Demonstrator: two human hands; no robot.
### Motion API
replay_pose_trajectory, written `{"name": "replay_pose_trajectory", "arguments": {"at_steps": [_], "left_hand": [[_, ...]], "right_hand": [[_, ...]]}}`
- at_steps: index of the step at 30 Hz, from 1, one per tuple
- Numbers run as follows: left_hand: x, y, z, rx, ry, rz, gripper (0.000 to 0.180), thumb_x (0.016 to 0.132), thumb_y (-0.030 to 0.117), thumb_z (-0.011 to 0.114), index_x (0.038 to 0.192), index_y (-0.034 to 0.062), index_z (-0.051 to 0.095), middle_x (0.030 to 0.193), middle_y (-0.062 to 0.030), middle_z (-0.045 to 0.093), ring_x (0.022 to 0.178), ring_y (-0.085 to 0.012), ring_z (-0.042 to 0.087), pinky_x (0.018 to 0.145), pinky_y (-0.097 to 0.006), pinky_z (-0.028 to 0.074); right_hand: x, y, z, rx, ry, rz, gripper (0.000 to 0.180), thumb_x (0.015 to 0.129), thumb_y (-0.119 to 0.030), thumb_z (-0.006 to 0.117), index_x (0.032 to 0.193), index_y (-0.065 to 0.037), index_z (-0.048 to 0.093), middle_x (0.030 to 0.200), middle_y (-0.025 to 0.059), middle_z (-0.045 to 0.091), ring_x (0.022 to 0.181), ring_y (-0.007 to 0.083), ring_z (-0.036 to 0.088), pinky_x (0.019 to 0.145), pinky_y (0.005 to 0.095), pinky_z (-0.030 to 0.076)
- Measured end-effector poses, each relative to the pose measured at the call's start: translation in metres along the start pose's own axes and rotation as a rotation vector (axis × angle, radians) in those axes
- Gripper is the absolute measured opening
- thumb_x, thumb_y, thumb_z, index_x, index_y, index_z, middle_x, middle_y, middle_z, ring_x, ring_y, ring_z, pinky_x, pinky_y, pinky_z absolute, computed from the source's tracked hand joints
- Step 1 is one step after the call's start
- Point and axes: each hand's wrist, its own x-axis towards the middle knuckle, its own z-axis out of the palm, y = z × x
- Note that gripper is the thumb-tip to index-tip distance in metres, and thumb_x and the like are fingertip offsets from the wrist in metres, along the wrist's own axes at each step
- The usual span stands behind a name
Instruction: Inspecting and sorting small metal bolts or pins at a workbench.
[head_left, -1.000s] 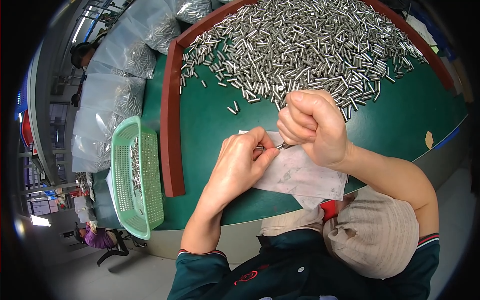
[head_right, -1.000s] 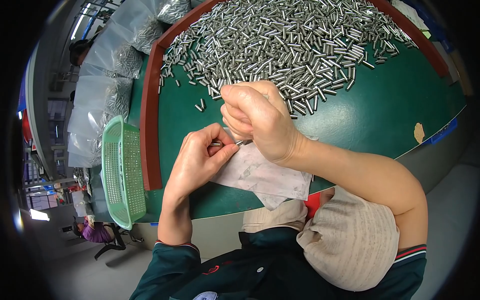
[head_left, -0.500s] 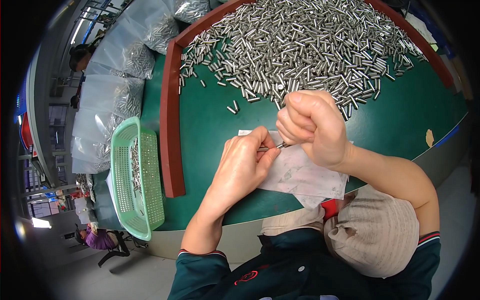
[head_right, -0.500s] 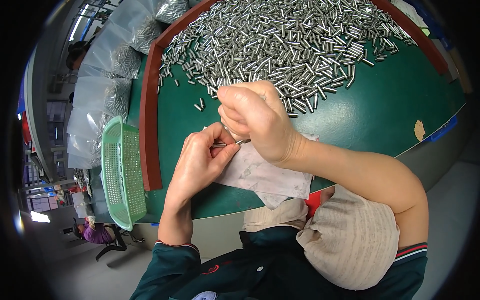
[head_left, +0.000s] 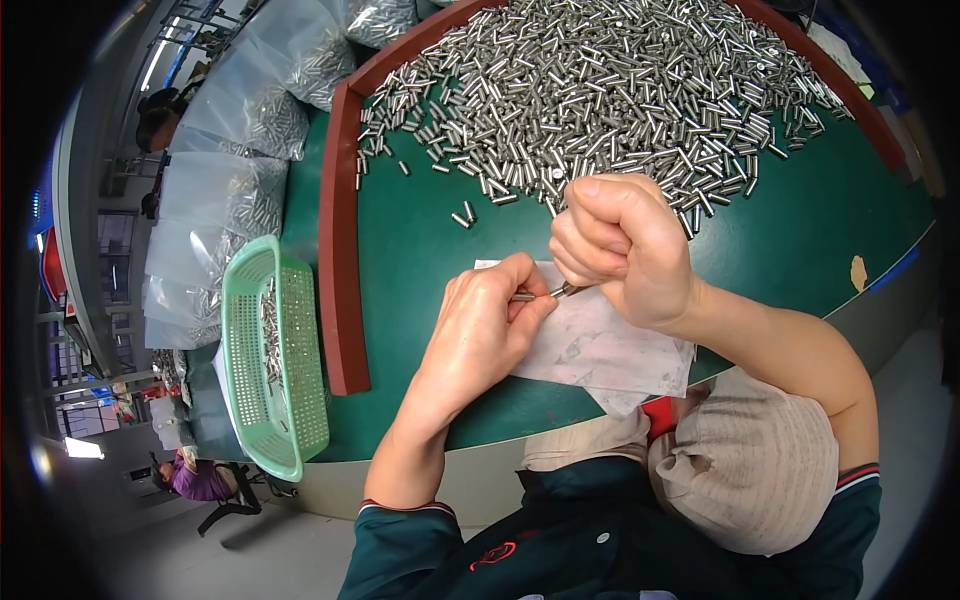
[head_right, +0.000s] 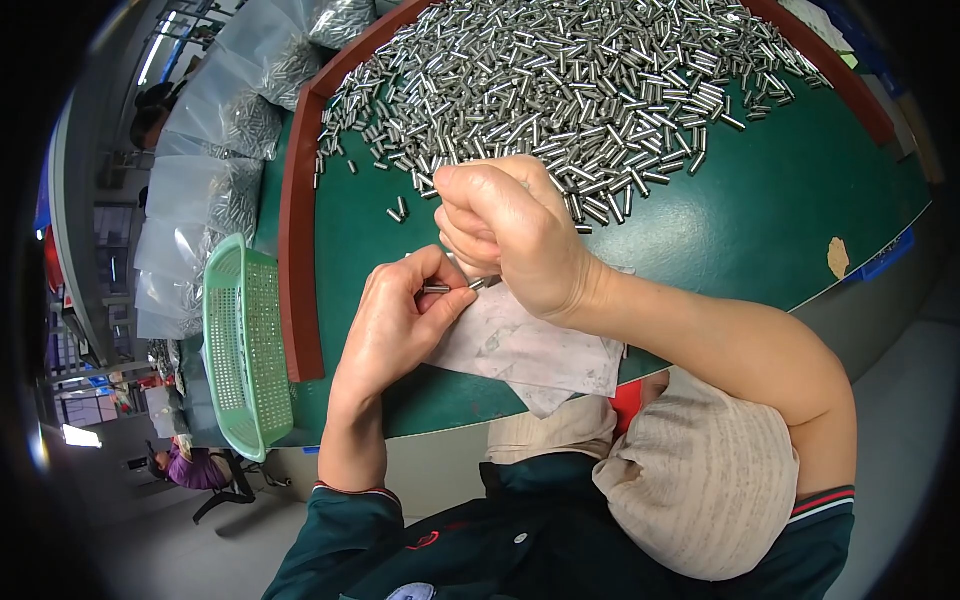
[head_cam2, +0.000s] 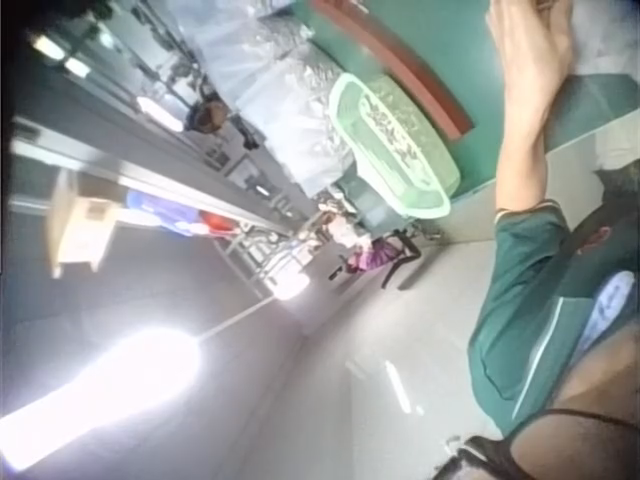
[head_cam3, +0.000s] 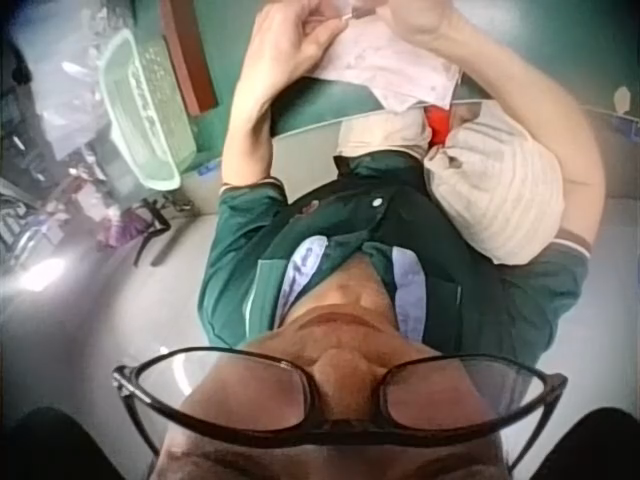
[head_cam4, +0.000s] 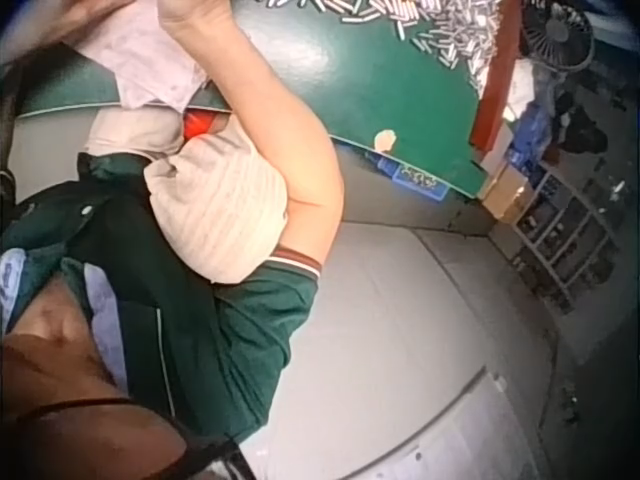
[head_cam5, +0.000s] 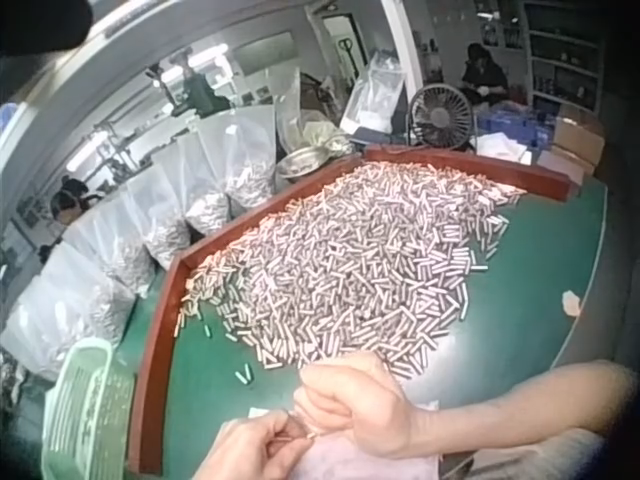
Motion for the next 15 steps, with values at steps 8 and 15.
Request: {"name": "replay_pose_trajectory", "arguments": {"at_steps": [8, 15], "left_hand": [[0.0021, 0.0007, 0.0007, -0.01, -0.01, -0.022, 0.01, 0.068, 0.001, 0.06, 0.068, -0.0019, 0.051, 0.056, -0.0132, 0.052, 0.049, -0.0246, 0.051, 0.049, -0.032, 0.04], [0.0013, 0.0011, 0.0014, -0.057, 0.004, -0.03, 0.01, 0.068, 0.001, 0.06, 0.068, -0.0032, 0.051, 0.057, -0.0141, 0.053, 0.05, -0.0254, 0.052, 0.05, -0.032, 0.041]], "right_hand": [[-0.0015, 0.0008, -0.0006, -0.009, -0.005, -0.014, 0.038, 0.083, -0.017, 0.036, 0.047, -0.013, 0.025, 0.039, -0.0034, 0.024, 0.037, 0.0067, 0.018, 0.037, 0.0232, 0.015], [-0.0055, 0.0051, 0.0057, -0.151, -0.045, -0.097, 0.036, 0.082, -0.015, 0.037, 0.049, -0.01, 0.024, 0.043, -0.0027, 0.023, 0.041, 0.0069, 0.02, 0.041, 0.0237, 0.018]]}}
